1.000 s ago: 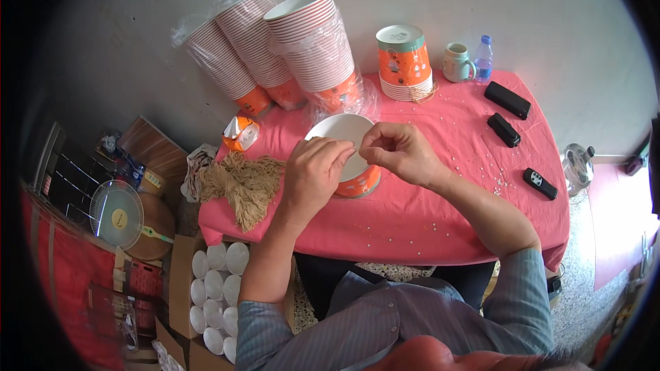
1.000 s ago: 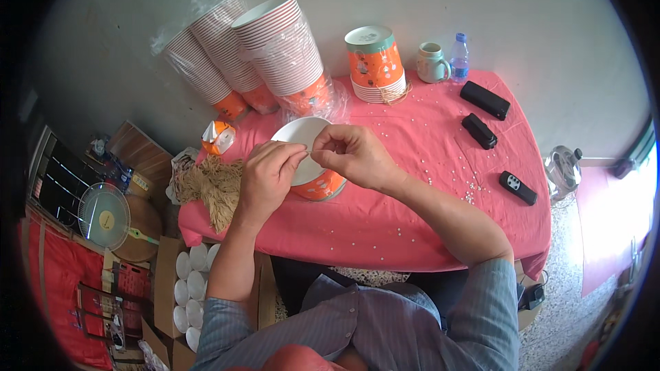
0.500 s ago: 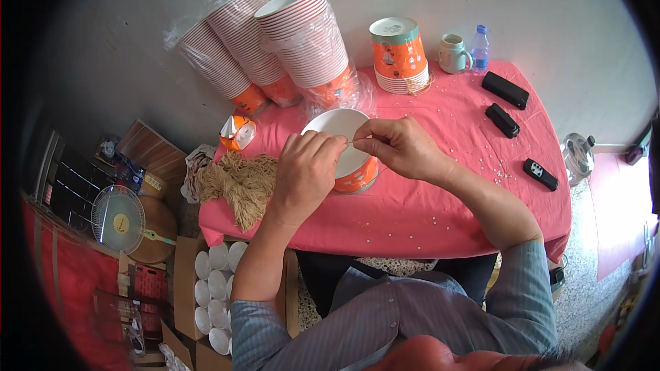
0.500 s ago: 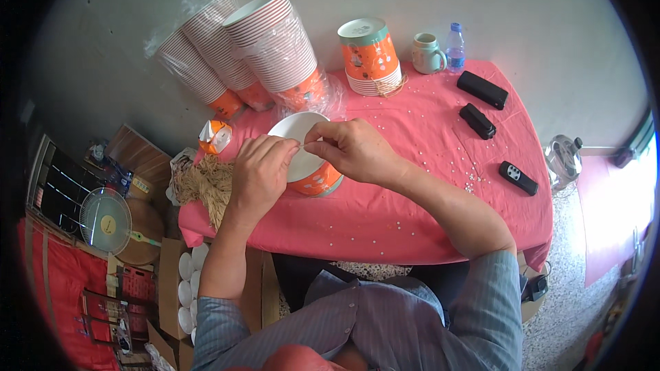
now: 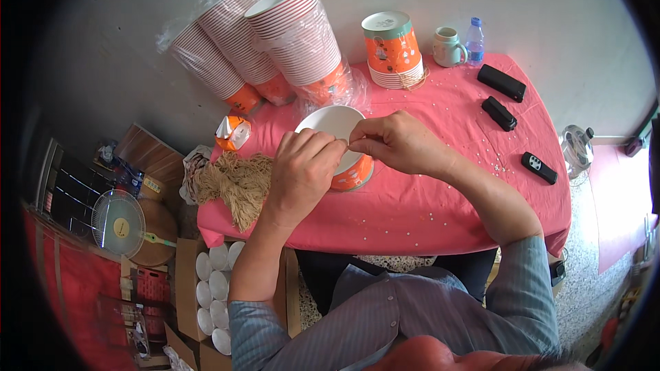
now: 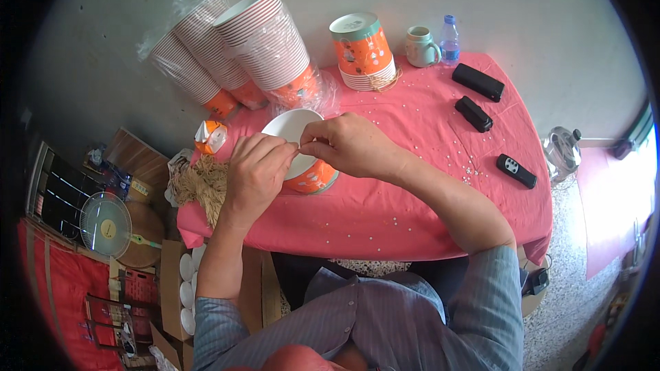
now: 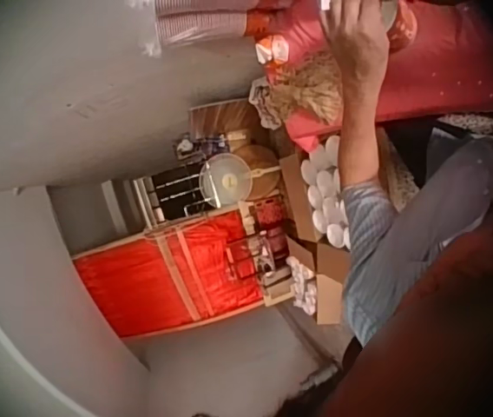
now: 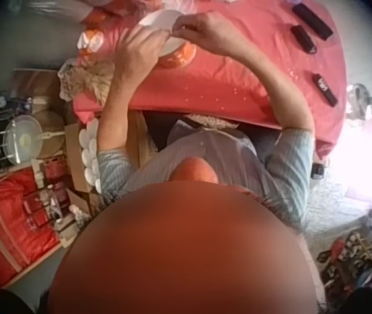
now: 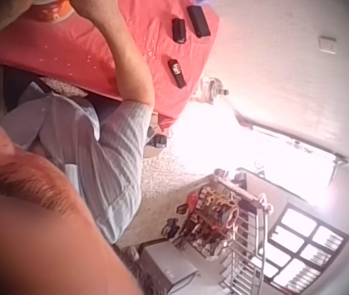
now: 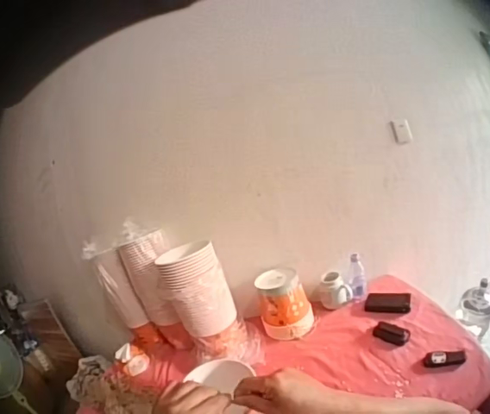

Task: Assembling paper bowls by threading a thin cord through pre-cut holes using a specialized threading tool.

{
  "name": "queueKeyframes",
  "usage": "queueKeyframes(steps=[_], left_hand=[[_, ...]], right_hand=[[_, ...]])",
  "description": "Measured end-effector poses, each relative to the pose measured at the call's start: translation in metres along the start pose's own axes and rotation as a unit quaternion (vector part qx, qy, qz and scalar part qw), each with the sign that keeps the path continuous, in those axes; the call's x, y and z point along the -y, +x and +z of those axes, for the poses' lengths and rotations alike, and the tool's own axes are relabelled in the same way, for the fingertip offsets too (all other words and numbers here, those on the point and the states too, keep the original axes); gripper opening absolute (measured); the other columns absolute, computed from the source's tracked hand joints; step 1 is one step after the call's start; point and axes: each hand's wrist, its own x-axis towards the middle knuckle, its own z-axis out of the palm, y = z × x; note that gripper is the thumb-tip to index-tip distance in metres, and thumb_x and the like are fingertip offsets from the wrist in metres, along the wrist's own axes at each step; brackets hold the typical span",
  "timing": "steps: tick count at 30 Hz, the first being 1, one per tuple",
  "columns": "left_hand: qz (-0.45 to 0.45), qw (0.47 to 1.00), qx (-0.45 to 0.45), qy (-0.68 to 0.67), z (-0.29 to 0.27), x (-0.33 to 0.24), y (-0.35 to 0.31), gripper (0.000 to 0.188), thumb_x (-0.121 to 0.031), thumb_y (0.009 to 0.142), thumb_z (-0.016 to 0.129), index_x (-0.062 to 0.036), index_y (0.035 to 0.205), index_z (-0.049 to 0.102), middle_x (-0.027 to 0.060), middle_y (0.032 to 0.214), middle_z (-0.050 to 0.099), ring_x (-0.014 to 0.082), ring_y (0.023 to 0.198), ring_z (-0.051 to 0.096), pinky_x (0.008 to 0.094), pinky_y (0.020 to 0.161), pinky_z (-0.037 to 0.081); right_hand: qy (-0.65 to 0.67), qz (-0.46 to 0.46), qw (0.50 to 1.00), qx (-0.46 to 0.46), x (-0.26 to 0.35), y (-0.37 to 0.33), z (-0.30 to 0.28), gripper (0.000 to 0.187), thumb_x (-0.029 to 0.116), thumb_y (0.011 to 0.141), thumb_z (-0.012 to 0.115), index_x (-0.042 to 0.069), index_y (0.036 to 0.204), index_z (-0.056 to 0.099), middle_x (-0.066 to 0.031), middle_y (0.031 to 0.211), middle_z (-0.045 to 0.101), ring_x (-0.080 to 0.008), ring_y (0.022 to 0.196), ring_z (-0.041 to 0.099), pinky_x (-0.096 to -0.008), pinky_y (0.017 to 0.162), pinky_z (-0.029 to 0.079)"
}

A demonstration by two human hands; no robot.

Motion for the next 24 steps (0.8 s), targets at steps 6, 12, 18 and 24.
queueKeyframes(steps=[6, 12, 18, 24], left_hand=[[0.02, 1.0, 0.009, 0.019, -0.002, -0.001, -0.002, 0.017, -0.01, 0.09, 0.078, -0.0084, 0.107, 0.078, 0.0003, 0.101, 0.069, 0.0212, 0.097, 0.067, 0.0392, 0.084, 0.05], [0.042, 0.998, 0.0, 0.036, -0.002, -0.001, -0.002, 0.016, -0.013, 0.09, 0.075, -0.0088, 0.106, 0.076, 0.0005, 0.102, 0.067, 0.0205, 0.098, 0.067, 0.0391, 0.083, 0.05], [0.102, 0.985, 0.027, 0.134, 0.0, -0.006, -0.005, 0.023, -0.01, 0.087, 0.076, -0.0048, 0.109, 0.078, 0.0032, 0.106, 0.069, 0.0225, 0.098, 0.067, 0.0399, 0.083, 0.052], [0.036, 0.997, 0.028, 0.07, 0.009, -0.014, -0.01, 0.015, -0.007, 0.086, 0.077, -0.0056, 0.101, 0.075, 0.0042, 0.102, 0.07, 0.0254, 0.096, 0.068, 0.0428, 0.082, 0.052]], right_hand=[[0.037, 0.001, 0.999, 0.034, -0.001, 0.0, -0.004, 0.014, 0.009, 0.101, 0.078, -0.002, 0.11, 0.079, -0.0131, 0.093, 0.08, -0.0246, 0.083, 0.077, -0.0372, 0.08, 0.061], [0.055, 0.019, 0.997, 0.046, 0.005, 0.001, -0.011, 0.014, 0.01, 0.103, 0.077, -0.003, 0.109, 0.076, -0.0094, 0.088, 0.076, -0.0177, 0.081, 0.072, -0.0357, 0.078, 0.059], [0.112, 0.094, 0.982, 0.123, 0.0, 0.002, -0.018, 0.014, 0.012, 0.105, 0.075, -0.002, 0.108, 0.076, -0.0059, 0.086, 0.074, -0.0116, 0.083, 0.066, -0.0324, 0.08, 0.057], [0.08, 0.07, 0.984, 0.146, -0.005, 0.001, -0.023, 0.016, 0.013, 0.101, 0.078, -0.002, 0.106, 0.078, -0.0067, 0.087, 0.077, -0.0139, 0.085, 0.07, -0.0347, 0.082, 0.058]])
